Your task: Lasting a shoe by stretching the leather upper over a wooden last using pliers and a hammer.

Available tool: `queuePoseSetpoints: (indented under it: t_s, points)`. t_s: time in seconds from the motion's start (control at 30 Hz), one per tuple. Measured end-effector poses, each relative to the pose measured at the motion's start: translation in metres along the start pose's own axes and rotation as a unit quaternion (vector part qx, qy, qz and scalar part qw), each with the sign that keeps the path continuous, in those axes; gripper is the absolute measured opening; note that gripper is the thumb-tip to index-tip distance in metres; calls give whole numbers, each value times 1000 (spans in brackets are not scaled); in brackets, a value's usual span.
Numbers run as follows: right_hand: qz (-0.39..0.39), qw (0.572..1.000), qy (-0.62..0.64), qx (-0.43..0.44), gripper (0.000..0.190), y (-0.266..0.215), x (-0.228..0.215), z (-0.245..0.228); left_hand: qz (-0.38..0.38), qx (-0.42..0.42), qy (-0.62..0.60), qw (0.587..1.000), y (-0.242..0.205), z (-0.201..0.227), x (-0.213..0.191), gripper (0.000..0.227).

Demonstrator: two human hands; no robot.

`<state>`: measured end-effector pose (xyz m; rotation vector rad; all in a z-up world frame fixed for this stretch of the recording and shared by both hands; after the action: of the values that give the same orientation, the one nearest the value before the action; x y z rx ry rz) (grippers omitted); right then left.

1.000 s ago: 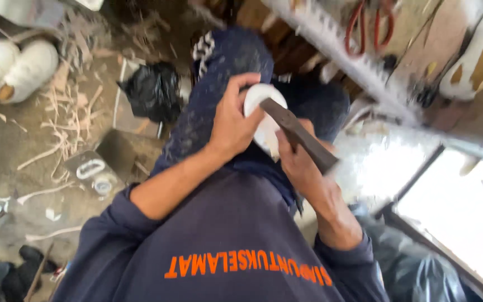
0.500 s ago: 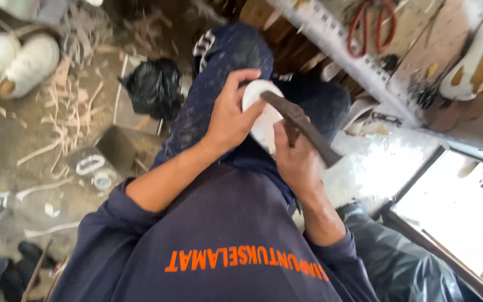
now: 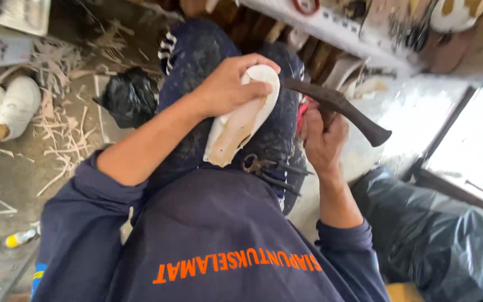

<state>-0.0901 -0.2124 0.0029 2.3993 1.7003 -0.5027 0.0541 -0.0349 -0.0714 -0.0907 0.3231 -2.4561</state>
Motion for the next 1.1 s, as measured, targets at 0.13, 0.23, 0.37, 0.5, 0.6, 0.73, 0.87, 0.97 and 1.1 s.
queuePoseSetpoints:
  t_s: [0.13, 0.23, 0.37, 0.5, 0.6, 0.73, 0.87, 0.97, 1.1]
  points:
    - [-14, 999, -15, 32, 22, -3, -16, 17, -20, -49, -12, 999, 3, 20, -1, 27]
    - [-52, 996, -13, -69, 29, -2, -24, 3, -33, -20, -48, 998, 2, 25, 1, 73]
    - [-138, 978, -159, -7, 19, -2, -41, 26, -31, -118, -15, 992, 3, 40, 3, 95]
    - [36, 959, -66, -275, 14, -7, -56, 38, -34, -128, 15, 991, 4, 39, 6, 113]
    - [-204, 964, -112, -131, 22, 6, -33, 43, -24, -149, -6, 988, 3, 37, 9, 97]
    - [-220, 953, -200, -50, 36, 15, -48, 23, -14, -85, -39, 996, 2, 29, 4, 79]
    - [-156, 987, -19, -39, 25, 14, -52, 22, -30, -27, -52, 998, -3, 23, 8, 65]
    - [-195, 972, -124, 33, 37, 20, -76, 43, -11, -3, -56, 998, -8, 26, 11, 62]
    - [-201, 974, -107, -2, 70, 30, -74, -40, -44, -85, -63, 993, 0, 40, 5, 88]
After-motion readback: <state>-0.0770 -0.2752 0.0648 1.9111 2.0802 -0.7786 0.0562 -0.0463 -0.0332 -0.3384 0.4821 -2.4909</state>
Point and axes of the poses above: each hand's wrist, its own y-axis towards the middle knuckle, its own x-axis out of the palm, z = x × y, the point moved 1 cm from there along y, towards the middle knuckle, and after that the axes turned 11 degrees about y, right-handed, at the moved point
